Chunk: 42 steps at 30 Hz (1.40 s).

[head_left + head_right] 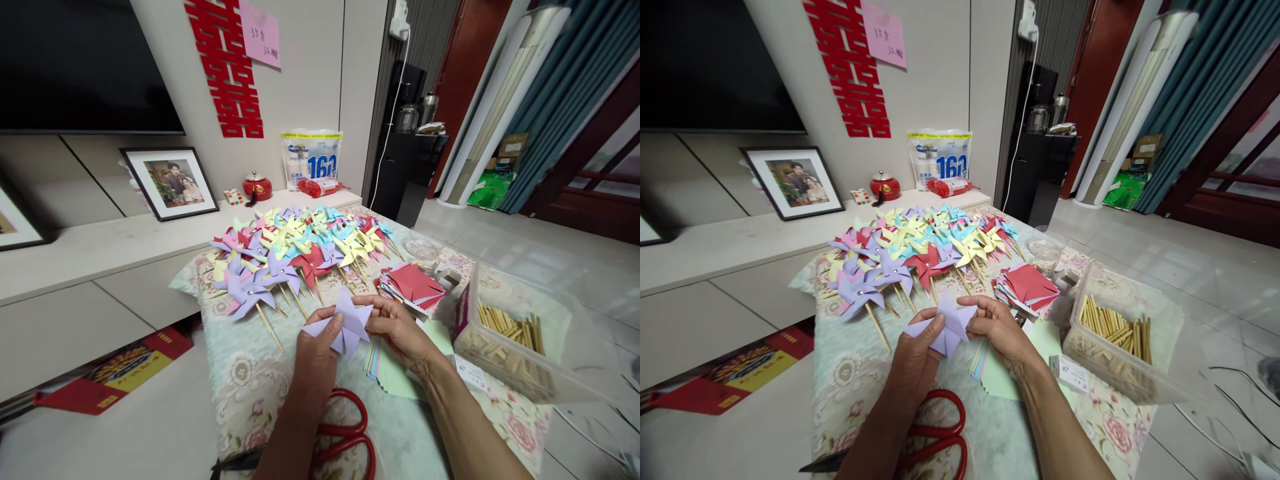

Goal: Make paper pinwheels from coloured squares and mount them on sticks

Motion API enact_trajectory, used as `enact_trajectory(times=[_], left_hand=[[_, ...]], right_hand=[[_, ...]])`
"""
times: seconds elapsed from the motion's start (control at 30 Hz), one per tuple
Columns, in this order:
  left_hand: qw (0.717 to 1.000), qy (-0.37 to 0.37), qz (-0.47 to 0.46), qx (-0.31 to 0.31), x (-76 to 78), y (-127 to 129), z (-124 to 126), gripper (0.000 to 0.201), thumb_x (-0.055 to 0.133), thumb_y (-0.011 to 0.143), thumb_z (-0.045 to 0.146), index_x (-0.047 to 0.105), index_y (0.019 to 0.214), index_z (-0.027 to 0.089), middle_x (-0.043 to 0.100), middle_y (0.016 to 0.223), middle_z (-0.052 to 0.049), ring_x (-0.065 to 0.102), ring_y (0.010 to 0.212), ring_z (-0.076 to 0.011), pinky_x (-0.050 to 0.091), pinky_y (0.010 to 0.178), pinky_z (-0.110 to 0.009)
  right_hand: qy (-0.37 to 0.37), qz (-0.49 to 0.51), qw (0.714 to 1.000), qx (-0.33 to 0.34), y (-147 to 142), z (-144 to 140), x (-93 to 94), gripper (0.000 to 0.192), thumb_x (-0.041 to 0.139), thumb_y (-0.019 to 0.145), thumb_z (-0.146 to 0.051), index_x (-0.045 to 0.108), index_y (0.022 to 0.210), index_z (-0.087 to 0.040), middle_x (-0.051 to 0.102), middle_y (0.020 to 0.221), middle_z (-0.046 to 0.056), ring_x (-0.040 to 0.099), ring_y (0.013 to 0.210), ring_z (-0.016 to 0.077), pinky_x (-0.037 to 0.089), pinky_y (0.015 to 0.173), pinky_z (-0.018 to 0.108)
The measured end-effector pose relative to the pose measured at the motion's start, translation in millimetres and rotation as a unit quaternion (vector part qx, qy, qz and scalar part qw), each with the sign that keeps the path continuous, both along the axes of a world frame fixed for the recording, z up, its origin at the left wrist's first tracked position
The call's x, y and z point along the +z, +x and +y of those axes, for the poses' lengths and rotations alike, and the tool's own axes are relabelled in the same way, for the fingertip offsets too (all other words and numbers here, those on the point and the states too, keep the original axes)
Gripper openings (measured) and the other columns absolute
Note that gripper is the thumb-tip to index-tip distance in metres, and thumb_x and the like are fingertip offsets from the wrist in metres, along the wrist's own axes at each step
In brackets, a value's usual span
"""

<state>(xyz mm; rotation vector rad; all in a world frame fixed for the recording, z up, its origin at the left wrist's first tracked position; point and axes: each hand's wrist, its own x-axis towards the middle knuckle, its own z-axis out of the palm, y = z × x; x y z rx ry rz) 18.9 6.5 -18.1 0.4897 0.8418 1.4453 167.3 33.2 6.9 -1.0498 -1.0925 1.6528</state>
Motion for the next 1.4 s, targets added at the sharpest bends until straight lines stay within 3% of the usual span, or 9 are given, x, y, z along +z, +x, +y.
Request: enact_trajectory(times=[0.23, 0.33, 0.43, 0.5, 0.7, 0.83, 0.97, 1.23, 1.4], left_hand=[[0.998, -0.003, -0.062, -0.005, 1.2, 0, 3, 0.039, 0.088, 0.06, 0.031, 0.065, 0.087, 0.015, 0.073, 0.075, -0.002, 0.066, 0.066, -0.015, 0.049, 0.068, -0.027], [0.998, -0.015, -0.053, 0.005, 1.5, 1, 2, 0.04, 0.089, 0.058, 0.031, 0.065, 0.086, 0.014, 0.073, 0.074, -0.002, 0.066, 0.064, -0.0146, 0.048, 0.067, -0.027], [0.999, -0.025, -0.038, 0.019, 1.9, 2, 2, 0.042, 0.09, 0.056, 0.032, 0.066, 0.084, 0.014, 0.074, 0.074, -0.003, 0.066, 0.065, -0.015, 0.049, 0.067, -0.027], [0.999, -0.026, -0.022, 0.025, 1.9, 3, 2, 0.042, 0.09, 0.055, 0.034, 0.066, 0.083, 0.014, 0.073, 0.073, -0.003, 0.065, 0.063, -0.0151, 0.048, 0.066, -0.027], [0.999, -0.034, -0.006, 0.032, -0.8, 3, 3, 0.042, 0.09, 0.053, 0.036, 0.066, 0.079, 0.014, 0.071, 0.067, -0.002, 0.062, 0.059, -0.0146, 0.045, 0.061, -0.026], [0.999, -0.042, -0.011, 0.027, -1.8, 3, 4, 0.04, 0.088, 0.057, 0.036, 0.065, 0.082, 0.014, 0.07, 0.066, -0.001, 0.062, 0.059, -0.0144, 0.046, 0.063, -0.027], [0.999, -0.038, -0.006, 0.019, -0.5, 4, 4, 0.035, 0.085, 0.061, 0.035, 0.065, 0.082, 0.014, 0.069, 0.068, -0.001, 0.061, 0.061, -0.0146, 0.045, 0.062, -0.026], [1.0, -0.004, -0.004, -0.022, -0.4, 5, -1, 0.032, 0.085, 0.062, 0.028, 0.065, 0.085, 0.016, 0.072, 0.072, 0.0, 0.064, 0.063, -0.0144, 0.048, 0.066, -0.026], [0.999, 0.003, 0.037, 0.03, -4.0, 7, 2, 0.031, 0.085, 0.06, 0.027, 0.066, 0.081, 0.016, 0.071, 0.067, 0.002, 0.065, 0.062, -0.0145, 0.049, 0.066, -0.026]], right_hand=[[0.029, -0.055, 0.998, -0.001, 2, 0, -3.0, 0.045, 0.068, 0.059, -0.017, 0.075, 0.104, -0.019, 0.057, 0.06, -0.005, 0.05, 0.056, 0.0113, 0.037, 0.059, 0.025], [0.105, -0.106, 0.989, -0.008, 1, 2, -8.0, 0.05, 0.066, 0.063, -0.015, 0.073, 0.112, -0.023, 0.068, 0.084, 0.001, 0.059, 0.072, 0.0158, 0.043, 0.065, 0.028], [0.239, -0.184, 0.953, -0.03, 1, 4, -12.6, 0.049, 0.06, 0.065, -0.01, 0.074, 0.108, -0.027, 0.065, 0.119, 0.005, 0.061, 0.105, 0.0239, 0.048, 0.082, 0.035], [0.317, -0.238, 0.917, -0.035, 3, 6, -14.8, 0.045, 0.059, 0.065, -0.007, 0.075, 0.102, -0.028, 0.063, 0.122, 0.006, 0.057, 0.116, 0.0261, 0.045, 0.094, 0.041], [0.432, -0.313, 0.846, -0.026, 8, 6, -18.0, 0.056, 0.056, 0.065, -0.001, 0.07, 0.112, -0.026, 0.058, 0.129, 0.01, 0.053, 0.123, 0.0282, 0.04, 0.103, 0.046], [0.479, -0.335, 0.811, -0.02, 7, 4, -16.4, 0.032, 0.06, 0.077, -0.006, 0.073, 0.1, -0.024, 0.062, 0.122, 0.011, 0.056, 0.115, 0.0281, 0.042, 0.098, 0.045], [0.435, -0.326, 0.839, -0.025, 5, 4, -12.3, 0.01, 0.063, 0.088, -0.022, 0.073, 0.087, -0.024, 0.069, 0.101, 0.009, 0.061, 0.098, 0.0252, 0.045, 0.087, 0.039], [0.223, -0.244, 0.943, -0.042, 3, 4, -10.9, 0.023, 0.065, 0.082, -0.036, 0.062, 0.067, -0.019, 0.056, 0.065, -0.002, 0.05, 0.064, 0.0155, 0.037, 0.061, 0.028], [0.15, -0.174, 0.973, -0.02, 3, 5, -12.3, 0.028, 0.07, 0.075, -0.04, 0.058, 0.064, -0.018, 0.049, 0.06, -0.004, 0.044, 0.057, 0.0122, 0.031, 0.055, 0.026]])
